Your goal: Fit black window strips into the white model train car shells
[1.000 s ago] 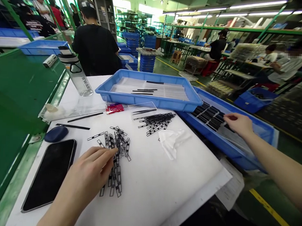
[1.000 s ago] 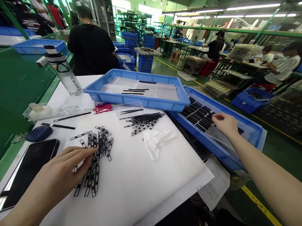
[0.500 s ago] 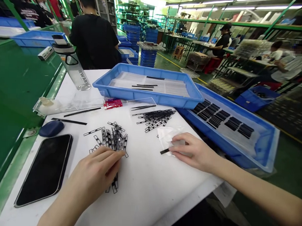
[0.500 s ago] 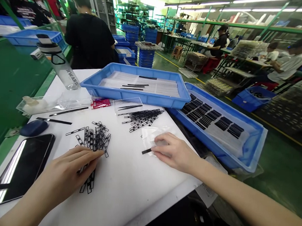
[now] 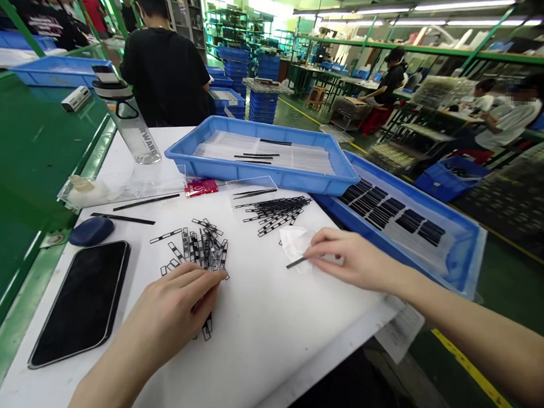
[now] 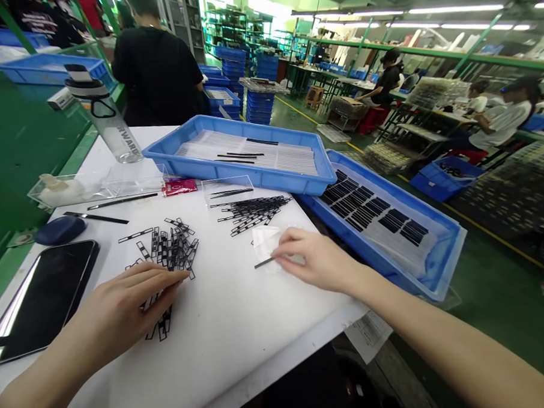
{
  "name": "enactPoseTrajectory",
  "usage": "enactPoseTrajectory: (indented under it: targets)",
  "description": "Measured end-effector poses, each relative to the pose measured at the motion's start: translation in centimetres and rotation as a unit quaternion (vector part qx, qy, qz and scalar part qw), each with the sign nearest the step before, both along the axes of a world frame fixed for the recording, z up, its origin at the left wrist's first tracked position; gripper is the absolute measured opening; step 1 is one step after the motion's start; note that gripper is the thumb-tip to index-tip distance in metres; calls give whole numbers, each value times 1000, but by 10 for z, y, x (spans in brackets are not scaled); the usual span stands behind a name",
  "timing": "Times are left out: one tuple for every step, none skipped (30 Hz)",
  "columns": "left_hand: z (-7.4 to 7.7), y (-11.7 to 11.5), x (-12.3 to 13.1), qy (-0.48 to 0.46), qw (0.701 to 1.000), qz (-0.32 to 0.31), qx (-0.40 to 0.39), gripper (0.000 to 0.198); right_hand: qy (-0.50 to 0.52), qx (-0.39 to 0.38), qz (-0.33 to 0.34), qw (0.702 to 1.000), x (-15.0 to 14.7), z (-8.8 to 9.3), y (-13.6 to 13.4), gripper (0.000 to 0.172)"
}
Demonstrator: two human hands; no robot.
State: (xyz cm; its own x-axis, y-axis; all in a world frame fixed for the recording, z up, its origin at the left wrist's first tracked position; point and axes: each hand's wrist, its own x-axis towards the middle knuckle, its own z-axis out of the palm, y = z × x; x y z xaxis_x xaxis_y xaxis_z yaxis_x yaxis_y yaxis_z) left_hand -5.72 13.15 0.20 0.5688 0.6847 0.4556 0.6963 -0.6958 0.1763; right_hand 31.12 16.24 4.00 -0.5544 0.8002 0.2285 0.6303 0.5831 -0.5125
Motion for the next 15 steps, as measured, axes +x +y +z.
enactPoseTrajectory:
  targets:
    - [1,-1,0,-1,1000,-1,0,26,16,10,-25,1000,0,5,1,19]
    - [2,-1,1,-2,1000,-2,-1,26,30,19,-48,998,-1,9,3,20]
    - [3,-1,1,-2,1000,-3,-3,26,40,25,-64,997,-2,11,5,20]
    - [4,-1,1,-4,1000,-4,-3,27,43,27,-71,996,-4,10,7,20]
    - [5,-2,2,-5,1000,-6,-4,27,42,22,-69,996,-6,8,9,20]
    - [6,-2,2,-6,1000,-6,-4,27,36,13,-60,997,-7,3,11,20]
    - [7,-2,3,-8,1000,-7,-5,28,28,2,-48,998,-9,-3,13,22]
    - [8,-2,3,-10,1000,-8,-6,28,21,-12,-34,999,-10,-10,15,24]
    - [8,-2,3,-12,1000,-8,-7,28,16,-25,-22,999,-11,-17,16,26]
    - [8,-3,3,-14,1000,-9,-10,28,14,-38,-12,999,-11,-23,17,27]
    - [8,-3,3,-17,1000,-9,-13,28,15,-49,-7,999,-11,-29,18,26]
    - [7,-3,4,-21,1000,-9,-16,28,20,-58,-5,998,-11,-34,18,24]
    - [7,-4,4,-25,999,-9,-20,27,25,-68,-7,997,-10,-37,19,23]
    - [7,-4,4,-31,999,-9,-25,27,31,-79,-9,996,-9,-38,19,21]
    - [7,-4,5,-38,999,-9,-30,26,38,-90,-13,995,-8,-38,18,18]
